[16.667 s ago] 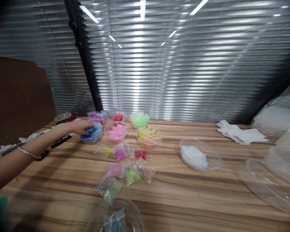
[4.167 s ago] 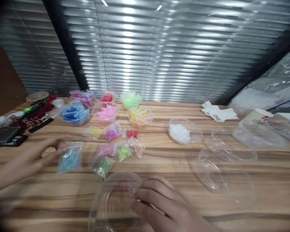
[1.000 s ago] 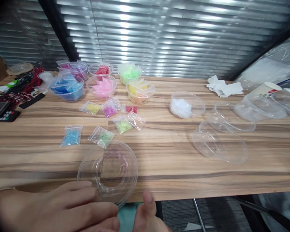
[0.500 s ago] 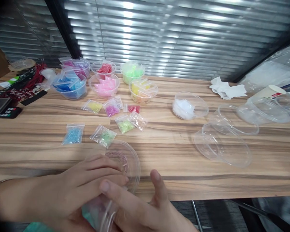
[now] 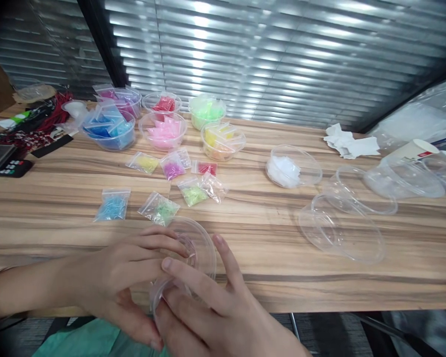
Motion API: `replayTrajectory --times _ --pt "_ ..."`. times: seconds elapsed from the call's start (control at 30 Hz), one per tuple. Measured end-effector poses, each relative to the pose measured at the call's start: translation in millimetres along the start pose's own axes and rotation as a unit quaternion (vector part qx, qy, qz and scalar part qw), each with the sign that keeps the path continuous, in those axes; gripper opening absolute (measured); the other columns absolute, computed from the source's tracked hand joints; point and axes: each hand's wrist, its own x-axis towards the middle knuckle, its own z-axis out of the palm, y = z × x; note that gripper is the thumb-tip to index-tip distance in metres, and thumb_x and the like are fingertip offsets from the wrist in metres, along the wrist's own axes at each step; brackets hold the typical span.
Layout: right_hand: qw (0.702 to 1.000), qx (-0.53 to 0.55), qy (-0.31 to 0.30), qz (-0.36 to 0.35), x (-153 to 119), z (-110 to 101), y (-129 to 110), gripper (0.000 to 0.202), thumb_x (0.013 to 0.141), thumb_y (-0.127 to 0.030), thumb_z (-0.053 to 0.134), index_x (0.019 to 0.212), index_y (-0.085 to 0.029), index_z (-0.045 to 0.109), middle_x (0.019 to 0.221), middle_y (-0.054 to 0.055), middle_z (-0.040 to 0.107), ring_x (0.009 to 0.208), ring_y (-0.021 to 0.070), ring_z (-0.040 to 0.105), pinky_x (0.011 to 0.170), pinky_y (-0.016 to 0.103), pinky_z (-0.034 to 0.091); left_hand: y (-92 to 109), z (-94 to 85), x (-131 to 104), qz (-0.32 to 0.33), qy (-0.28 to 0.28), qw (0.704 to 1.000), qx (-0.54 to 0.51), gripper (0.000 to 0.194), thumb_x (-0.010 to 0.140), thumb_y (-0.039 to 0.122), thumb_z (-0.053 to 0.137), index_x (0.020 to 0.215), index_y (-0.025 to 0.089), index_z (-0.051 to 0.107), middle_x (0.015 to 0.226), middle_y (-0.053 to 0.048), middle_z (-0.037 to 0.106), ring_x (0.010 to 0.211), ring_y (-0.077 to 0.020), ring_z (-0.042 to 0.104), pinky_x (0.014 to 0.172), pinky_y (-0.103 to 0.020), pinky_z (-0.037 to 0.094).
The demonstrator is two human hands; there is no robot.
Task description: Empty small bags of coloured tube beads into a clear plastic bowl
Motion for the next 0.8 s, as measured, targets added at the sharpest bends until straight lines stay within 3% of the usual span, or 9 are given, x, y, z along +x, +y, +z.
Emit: replayTrajectory --times 0.1,0.27,0.47,0.57,0.7,0.8 --pt "0.999 0.024 0.017 0.021 -2 5 0 0.026 0.100 -0.010 0.046 0.097 -0.019 0.070 0.088 -0.007 0.074 0.132 0.0186 0.047 0.125 0.056 0.002 -3 0.3 -1 -0.003 -0.006 1.000 0.002 0.047 0.089 0.048 0.064 0.112 0.007 0.061 0.109 -0.014 0.070 0.109 -0.0219 0.064 0.104 -0.033 0.046" --pt "0.999 0.031 0.024 0.028 -3 7 0 0.021 0.099 -0.014 0.050 0.100 -0.019 0.071 0.089 -0.006 0.074 0.122 0.0176 0.055 0.125 0.055 0.006 -4 1.6 -7 -0.033 -0.062 0.997 0.014 0.051 0.088 0.051 0.065 0.118 0.010 0.060 0.118 -0.015 0.069 0.118 -0.0244 0.060 0.110 -0.037 0.038" --pt "0.999 0.026 -0.006 0.022 -4 6 1 0.025 0.102 -0.018 0.048 0.118 -0.023 0.066 0.111 -0.010 0.073 0.128 0.0134 0.051 0.125 0.053 0.001 -1 0.0 -23 -0.037 -0.012 0.999 0.039 0.047 0.087 0.042 0.068 0.120 0.011 0.057 0.120 -0.015 0.068 0.121 -0.0206 0.058 0.116 -0.033 0.027" --pt "0.999 0.043 -0.011 0.014 -6 7 2 0.024 0.101 -0.022 0.051 0.120 -0.028 0.065 0.121 -0.014 0.069 0.133 0.0139 0.047 0.124 0.054 0.003 0 1.0 -27 -0.017 0.005 0.999 0.043 0.049 0.086 0.041 0.067 0.120 0.008 0.055 0.119 -0.018 0.068 0.121 -0.0214 0.058 0.116 -0.034 0.029" --pt "0.996 0.064 -0.057 0.001 -5 1 7 0.031 0.105 -0.025 0.038 0.125 -0.033 0.062 0.133 -0.011 0.063 0.138 0.0086 0.042 0.124 0.045 0.009 1 2.6 -31 -0.028 0.014 0.999 0.043 0.055 0.080 0.037 0.070 0.124 0.008 0.052 0.118 -0.018 0.069 0.120 -0.0241 0.059 0.114 -0.039 0.033" --pt "0.993 0.078 -0.089 0.001 -2 -5 11 0.033 0.106 -0.029 0.034 0.127 -0.034 0.060 0.134 -0.008 0.062 0.137 0.0049 0.043 0.123 0.038 0.013 2 0.7 -35 -0.015 -0.004 0.999 0.045 0.057 0.085 0.044 0.065 0.126 0.008 0.051 0.117 -0.018 0.070 0.124 -0.0247 0.056 0.116 -0.042 0.030"
